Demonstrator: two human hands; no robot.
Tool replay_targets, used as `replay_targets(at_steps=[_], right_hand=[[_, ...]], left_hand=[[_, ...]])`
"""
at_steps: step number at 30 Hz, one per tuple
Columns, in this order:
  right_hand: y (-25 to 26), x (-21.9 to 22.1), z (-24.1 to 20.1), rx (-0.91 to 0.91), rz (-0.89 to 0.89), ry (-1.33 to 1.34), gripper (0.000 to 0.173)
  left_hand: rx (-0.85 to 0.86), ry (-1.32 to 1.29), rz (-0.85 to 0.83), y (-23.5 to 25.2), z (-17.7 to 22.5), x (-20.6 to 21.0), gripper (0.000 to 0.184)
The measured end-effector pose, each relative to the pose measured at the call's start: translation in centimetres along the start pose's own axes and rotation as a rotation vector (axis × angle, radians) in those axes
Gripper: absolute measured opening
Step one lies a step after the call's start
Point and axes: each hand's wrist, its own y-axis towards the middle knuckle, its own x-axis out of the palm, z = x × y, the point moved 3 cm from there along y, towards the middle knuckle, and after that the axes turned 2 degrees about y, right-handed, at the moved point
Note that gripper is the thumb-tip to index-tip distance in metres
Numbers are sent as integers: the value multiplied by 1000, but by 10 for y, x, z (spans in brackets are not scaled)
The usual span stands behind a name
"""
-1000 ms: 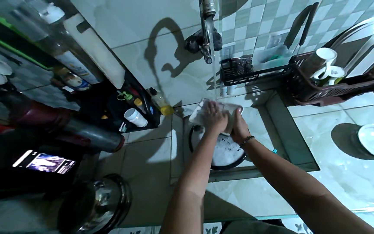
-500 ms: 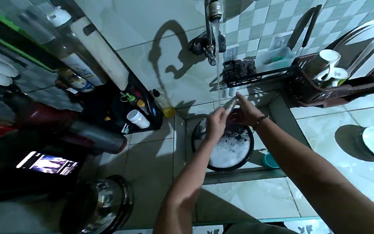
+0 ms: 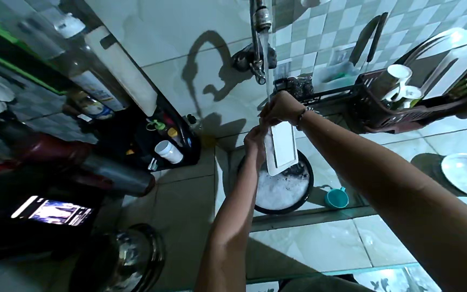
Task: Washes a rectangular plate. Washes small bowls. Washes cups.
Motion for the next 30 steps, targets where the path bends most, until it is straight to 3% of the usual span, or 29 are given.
replay_targets(at_steps=[5,11,16,19,20,22,24,25,28,30], right_hand=[[3,-1,-13,-45,-7,-168,20],[5,-3,-14,-98,-5,-193,16],[3,-5,-14,-145,1,-203,16],[1,-5,-15,-264,24,-302,10],[0,-3,-16,-308,30,-364,13],[-1,0,-16,-357,7,-496,37],[-4,2,-15,-326,-34,-603,59],[-7,2,-14,-301,-61,-640,62],[-12,-7,-13,-282,-101,-716,41],[-17,-20,-13,-340,-128,-680,31]], left_hand=[[-15,28,29,-2,6,2,22],[-38,-28,57,5,3,-20,32],[-79,-48,193,11,0,-47,42],[-49,-82,231,10,5,-51,42],[-44,-66,227,8,9,-48,40],[-29,-28,190,4,20,-38,34],[5,-60,129,6,26,-24,27],[17,-92,95,9,28,-16,24],[50,-96,26,16,33,2,23],[116,48,-13,16,42,8,23]])
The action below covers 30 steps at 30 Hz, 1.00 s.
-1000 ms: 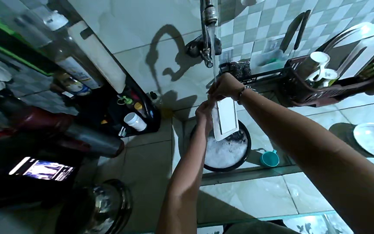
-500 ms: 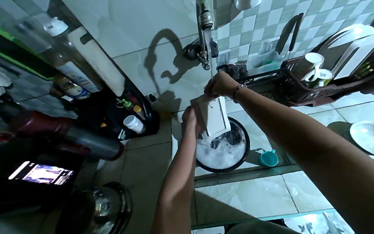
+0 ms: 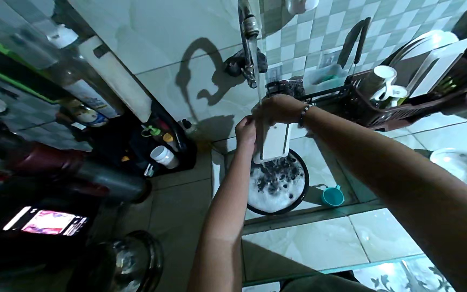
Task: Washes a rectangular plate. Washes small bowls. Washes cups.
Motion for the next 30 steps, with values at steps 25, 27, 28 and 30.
replay_targets(at_steps=[25,27,28,30], right_hand=[[-78,-57,38,-152,135,-194,48],[-92,-52,50,-193,159,-203,48],[-100,-48,55,-197,169,-198,47],[-117,-45,68,-192,144,-193,45]], left_hand=[[-180,635,-299,-30,-10,3,27],[-165,606,-241,-30,-8,12,26],[-164,585,-215,-29,-8,16,26],[-198,515,-171,-28,-7,24,26]])
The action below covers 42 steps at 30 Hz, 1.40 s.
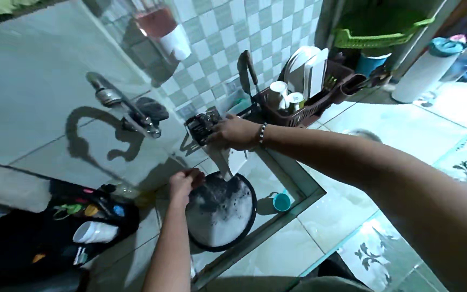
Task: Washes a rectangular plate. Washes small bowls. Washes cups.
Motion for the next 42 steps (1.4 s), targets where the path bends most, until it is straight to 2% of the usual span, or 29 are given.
replay_targets(at_steps=[4,7,11,14,17,20,25,29,32,38,42], right_hand=[[-42,-37,41,27,94,-3,41],[-82,-92,92,107,207,-70,46],[-145,-166,157,237,271,-200,47],[-181,-190,212,317,292,-276,44],[-203,-177,275,355,248,-317,44],[-218,-141,332,398,231,-314,43],[-229,-87,399,481,198,-225,42],[-229,-67,427,490,183,-214,46],[-227,-58,440,477,165,-221,50],[-223,-48,455,461,172,-231,46],[-223,-53,459,423,226,-193,51]], left_hand=[[-51,-140,69,10,2,4,27],[-58,-166,120,16,0,7,27],[-77,-167,173,16,-3,14,25],[-106,-188,220,13,-5,24,28],[-134,-191,276,9,-6,34,30],[-146,-193,317,6,-5,42,32],[-156,-162,355,-5,-3,50,28],[-211,-136,417,-9,-3,54,27],[-201,-92,403,-10,-5,54,30],[-228,-88,423,-5,-2,62,29],[-207,-89,423,-2,1,66,29]])
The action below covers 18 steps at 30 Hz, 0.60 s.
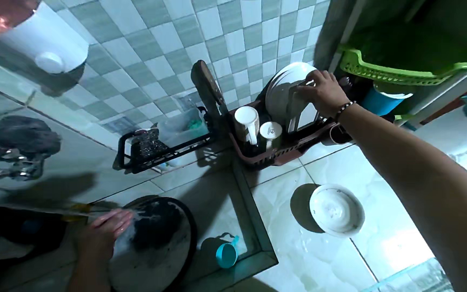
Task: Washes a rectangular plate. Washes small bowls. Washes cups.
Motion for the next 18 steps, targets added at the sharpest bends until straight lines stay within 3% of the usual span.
replay_targets(at_steps=[5,10,18], right_hand=[[-2,15,6,15,93,-26,64],[-6,32,-3,179,-38,-92,102],[-13,29,-6,160,10,-92,102]], left_hand=[[-2,-15,4,4,1,4,30],[1,9,1,3,4,3,31],[12,-82,-10,5,3,-4,30]])
